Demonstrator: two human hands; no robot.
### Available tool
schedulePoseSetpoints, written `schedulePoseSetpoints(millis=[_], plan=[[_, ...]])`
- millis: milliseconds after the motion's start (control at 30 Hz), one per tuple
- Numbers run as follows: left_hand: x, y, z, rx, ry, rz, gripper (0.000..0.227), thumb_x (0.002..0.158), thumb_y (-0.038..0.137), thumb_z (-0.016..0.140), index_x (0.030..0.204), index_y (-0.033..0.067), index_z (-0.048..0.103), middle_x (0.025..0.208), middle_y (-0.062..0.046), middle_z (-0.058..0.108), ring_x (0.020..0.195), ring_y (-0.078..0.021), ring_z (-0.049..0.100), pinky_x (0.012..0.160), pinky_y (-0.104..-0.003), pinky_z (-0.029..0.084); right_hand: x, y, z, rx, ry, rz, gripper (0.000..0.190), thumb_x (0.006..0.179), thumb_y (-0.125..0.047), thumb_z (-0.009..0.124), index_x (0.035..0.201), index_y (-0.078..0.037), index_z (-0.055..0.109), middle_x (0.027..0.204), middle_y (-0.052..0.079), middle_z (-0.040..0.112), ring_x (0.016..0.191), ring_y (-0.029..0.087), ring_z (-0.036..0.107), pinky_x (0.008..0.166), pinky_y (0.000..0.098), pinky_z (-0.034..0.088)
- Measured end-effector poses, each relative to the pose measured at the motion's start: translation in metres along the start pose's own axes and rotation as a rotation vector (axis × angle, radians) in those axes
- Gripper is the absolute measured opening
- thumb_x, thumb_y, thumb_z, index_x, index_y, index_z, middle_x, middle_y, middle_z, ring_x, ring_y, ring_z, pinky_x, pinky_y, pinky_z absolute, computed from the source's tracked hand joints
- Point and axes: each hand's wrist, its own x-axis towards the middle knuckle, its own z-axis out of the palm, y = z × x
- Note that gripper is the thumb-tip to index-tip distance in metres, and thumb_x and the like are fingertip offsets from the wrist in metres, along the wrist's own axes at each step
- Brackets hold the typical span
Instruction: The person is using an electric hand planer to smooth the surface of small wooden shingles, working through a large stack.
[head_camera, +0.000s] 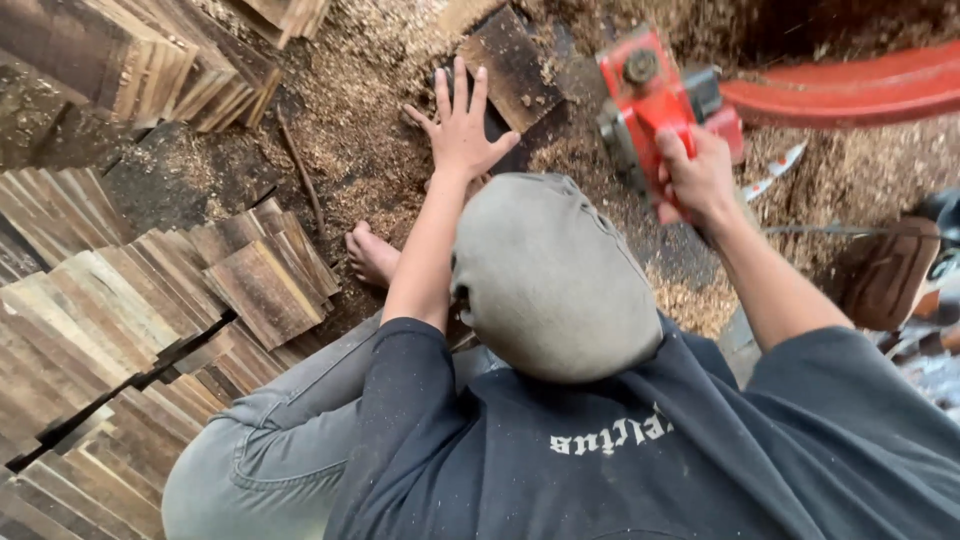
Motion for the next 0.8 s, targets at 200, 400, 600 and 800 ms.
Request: schedulePoseSetpoints(millis=[200,400,600,800], plan=[[0.003,0.002,-0.006,0.003,-0.081,-0.012,0.106,0.098,0.080,0.057,0.168,0.0251,0.000,0.168,-0.005,-0.019,0.157,-0.0334,-0.013,0.108,-0.088,0.001,-0.023,-0.008,0.018,0.375,-0.109,0.047,0.043,0.112,-0.045,0.052,0.087,-0.010,0.057,0.061,0.001,0.060,0.042,0.011,0.054,0.040,0.0225,0.048],[0.001,-0.003,0.031,-0.075,0.060,-0.064,0.108,0.100,0.077,0.067,0.168,0.0165,0.009,0.171,-0.009,-0.006,0.154,-0.0360,-0.013,0.113,-0.081,-0.003,0.013,0.006,0.055,0.226,-0.223,-0.124,0.057,0.094,-0.068,0.057,0.070,-0.015,0.054,0.062,-0.002,0.061,0.044,0.009,0.050,0.040,0.0218,0.041],[0.000,-0.005,0.072,-0.260,0.271,-0.144,0.075,0.104,0.055,0.064,0.164,0.0254,0.030,0.171,-0.006,0.002,0.157,-0.0365,-0.005,0.122,-0.072,-0.004,0.036,-0.040,0.064,0.312,-0.264,-0.207,0.065,0.093,-0.070,0.056,0.062,-0.013,0.053,0.051,0.002,0.056,0.035,0.011,0.048,0.030,0.0214,0.035],[0.006,-0.003,0.084,-0.308,0.396,-0.167,0.068,0.100,0.052,0.068,0.157,0.0266,0.043,0.170,-0.002,0.012,0.159,-0.0341,0.005,0.124,-0.070,0.002,0.087,-0.100,0.086,0.315,-0.282,-0.255,0.048,0.107,-0.048,0.052,0.074,-0.013,0.055,0.057,0.000,0.056,0.039,0.011,0.052,0.033,0.0239,0.042]])
